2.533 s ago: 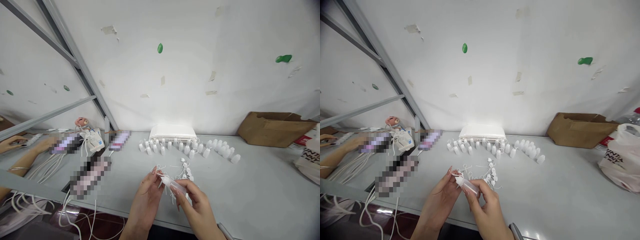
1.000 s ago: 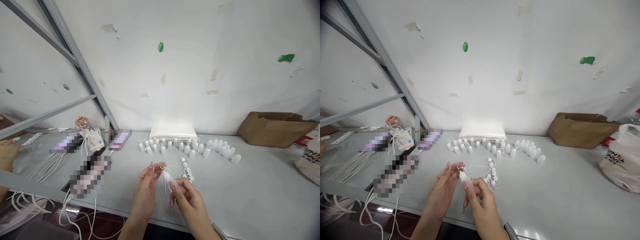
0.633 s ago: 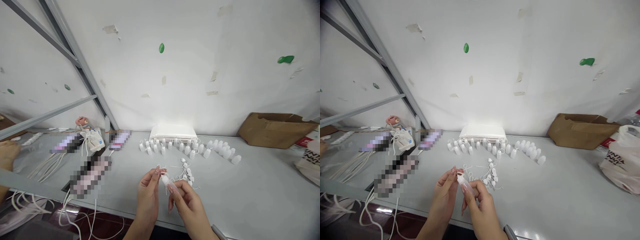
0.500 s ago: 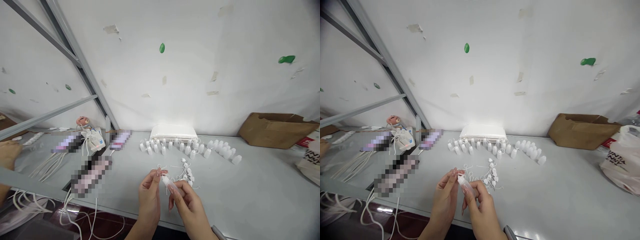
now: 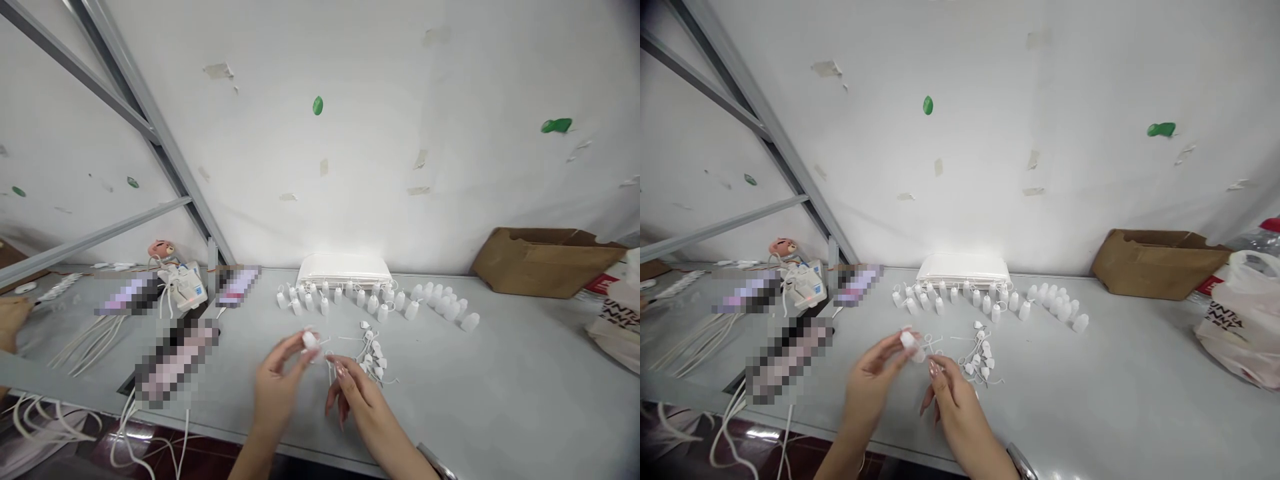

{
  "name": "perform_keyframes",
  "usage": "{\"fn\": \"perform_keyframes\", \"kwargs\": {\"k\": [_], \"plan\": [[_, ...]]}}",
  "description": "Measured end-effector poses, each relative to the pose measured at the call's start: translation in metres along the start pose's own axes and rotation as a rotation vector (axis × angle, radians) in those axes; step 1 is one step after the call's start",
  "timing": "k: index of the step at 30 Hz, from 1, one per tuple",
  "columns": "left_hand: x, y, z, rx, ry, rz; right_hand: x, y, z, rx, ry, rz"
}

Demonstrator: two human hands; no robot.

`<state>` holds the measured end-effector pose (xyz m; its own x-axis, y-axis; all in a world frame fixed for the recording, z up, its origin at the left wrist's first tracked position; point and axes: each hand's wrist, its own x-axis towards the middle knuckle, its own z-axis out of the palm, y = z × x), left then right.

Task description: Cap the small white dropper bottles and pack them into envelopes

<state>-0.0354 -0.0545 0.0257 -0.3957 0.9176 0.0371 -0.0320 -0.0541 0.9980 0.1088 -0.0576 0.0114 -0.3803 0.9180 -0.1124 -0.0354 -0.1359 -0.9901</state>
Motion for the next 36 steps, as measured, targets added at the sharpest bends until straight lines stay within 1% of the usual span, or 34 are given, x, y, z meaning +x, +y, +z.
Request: {"fn": "perform_keyframes", "kwargs": {"k": [1,2,3,6,7,9,12,15,17,19,21,22,23,24,25,26,28,31,33,36], "plan": [[0.009,-0.002,-0.007,0.075,0.127,0.075,0.0,0.001,-0.002,-0.029,0.028,0.0],[0.019,-0.006,-0.015,0.138,0.201,0.136,0.0,0.001,-0.005,-0.049,0.048,0.0],[0.031,-0.01,-0.023,0.185,0.227,0.167,0.0,0.002,-0.008,-0.062,0.06,-0.001],[0.066,-0.029,-0.044,0.34,0.19,0.153,-0.001,0.002,-0.014,-0.084,0.069,-0.013],[0.076,-0.036,-0.049,0.416,0.176,0.151,-0.002,0.003,-0.016,-0.092,0.071,-0.02],[0.09,-0.046,-0.054,0.447,0.153,0.144,-0.004,0.005,-0.018,-0.107,0.075,-0.034],[0.099,-0.054,-0.054,0.462,0.12,0.145,-0.007,0.007,-0.024,-0.131,0.078,-0.037],[0.096,-0.051,-0.053,0.494,0.099,0.149,-0.009,0.005,-0.039,-0.191,0.113,-0.069],[0.088,-0.045,-0.053,0.564,0.128,0.193,-0.009,-0.001,-0.06,-0.287,0.189,-0.106],[0.075,-0.035,-0.054,0.662,0.223,0.283,-0.008,-0.01,-0.09,-0.444,0.334,-0.134],[0.06,-0.025,-0.055,0.699,0.29,0.35,-0.006,-0.017,-0.127,-0.621,0.554,-0.166],[0.052,-0.021,-0.056,0.706,0.314,0.372,-0.005,-0.019,-0.146,-0.713,0.688,-0.176],[0.045,-0.017,-0.056,0.715,0.309,0.383,-0.004,-0.019,-0.165,-0.799,0.831,-0.176],[0.038,-0.015,-0.056,0.709,0.306,0.391,-0.002,-0.019,-0.182,-0.876,0.934,-0.178],[0.033,-0.014,-0.056,0.698,0.301,0.392,-0.001,-0.016,-0.198,-0.935,0.979,-0.176],[0.029,-0.013,-0.055,0.693,0.272,0.379,0.0,-0.013,-0.212,-0.968,1.009,-0.164],[0.024,-0.014,-0.054,0.697,0.191,0.333,0.003,-0.005,-0.233,-0.977,1.041,-0.129],[0.02,-0.015,-0.049,0.707,0.008,0.269,0.01,0.007,-0.249,-0.944,1.01,-0.045],[0.017,-0.016,-0.043,0.708,-0.165,0.248,0.015,0.014,-0.253,-0.928,0.989,-0.013],[0.006,-0.022,-0.03,0.692,-0.5,0.238,0.02,0.019,-0.253,-0.907,0.983,0.001]]}}
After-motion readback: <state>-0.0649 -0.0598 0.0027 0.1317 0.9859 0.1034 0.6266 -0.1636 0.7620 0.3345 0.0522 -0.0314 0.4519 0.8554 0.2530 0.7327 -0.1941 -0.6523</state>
